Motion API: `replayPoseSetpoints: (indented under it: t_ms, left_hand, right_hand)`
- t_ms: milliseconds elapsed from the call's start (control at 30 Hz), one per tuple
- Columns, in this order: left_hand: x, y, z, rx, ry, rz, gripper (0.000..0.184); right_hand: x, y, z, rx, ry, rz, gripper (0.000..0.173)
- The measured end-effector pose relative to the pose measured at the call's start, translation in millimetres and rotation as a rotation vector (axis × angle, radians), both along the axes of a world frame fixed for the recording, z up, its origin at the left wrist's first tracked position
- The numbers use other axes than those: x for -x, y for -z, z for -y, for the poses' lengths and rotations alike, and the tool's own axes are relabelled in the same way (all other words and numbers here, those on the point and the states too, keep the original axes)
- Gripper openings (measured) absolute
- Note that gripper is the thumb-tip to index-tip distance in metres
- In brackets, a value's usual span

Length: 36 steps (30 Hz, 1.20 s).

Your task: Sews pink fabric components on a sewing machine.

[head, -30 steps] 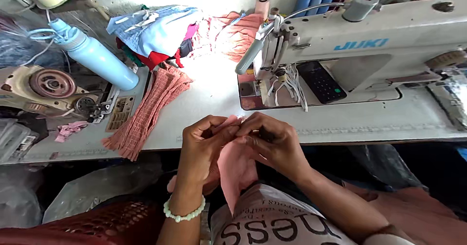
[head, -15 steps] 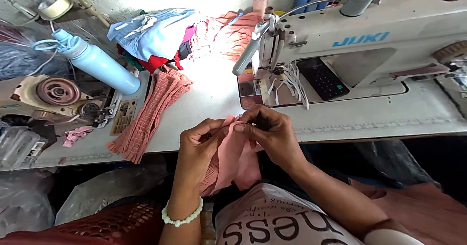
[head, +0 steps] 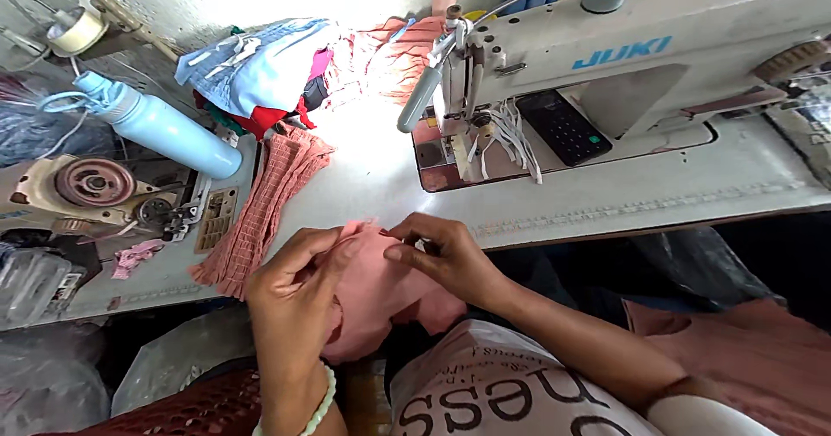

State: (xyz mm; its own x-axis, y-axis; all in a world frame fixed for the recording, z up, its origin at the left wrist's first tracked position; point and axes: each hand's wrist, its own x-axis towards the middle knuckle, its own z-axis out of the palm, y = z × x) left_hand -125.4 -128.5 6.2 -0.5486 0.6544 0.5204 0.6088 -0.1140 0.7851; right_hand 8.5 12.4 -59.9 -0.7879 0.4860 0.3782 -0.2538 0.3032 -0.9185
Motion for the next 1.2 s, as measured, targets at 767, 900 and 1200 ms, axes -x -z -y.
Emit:
replayPoseSetpoints:
  t_ms: [767,900,1200]
  left_hand:
    - [16,-37,19,-0.069,0.19,-0.104,0.012]
    - [13,-45,16,-0.067,0.217,-0.125,0.012]
    - [16,-60,0,0.016,0.278,-0.185,0.009]
  right_hand:
    - [-26,-39,-13,0.029,-0.234,-0.11,0.016]
    - [-32,-37,-11,-0.079,-0.098,-0.13,0.021]
    - [-39,-30,-5,0.01,-0.07,-0.201,0.014]
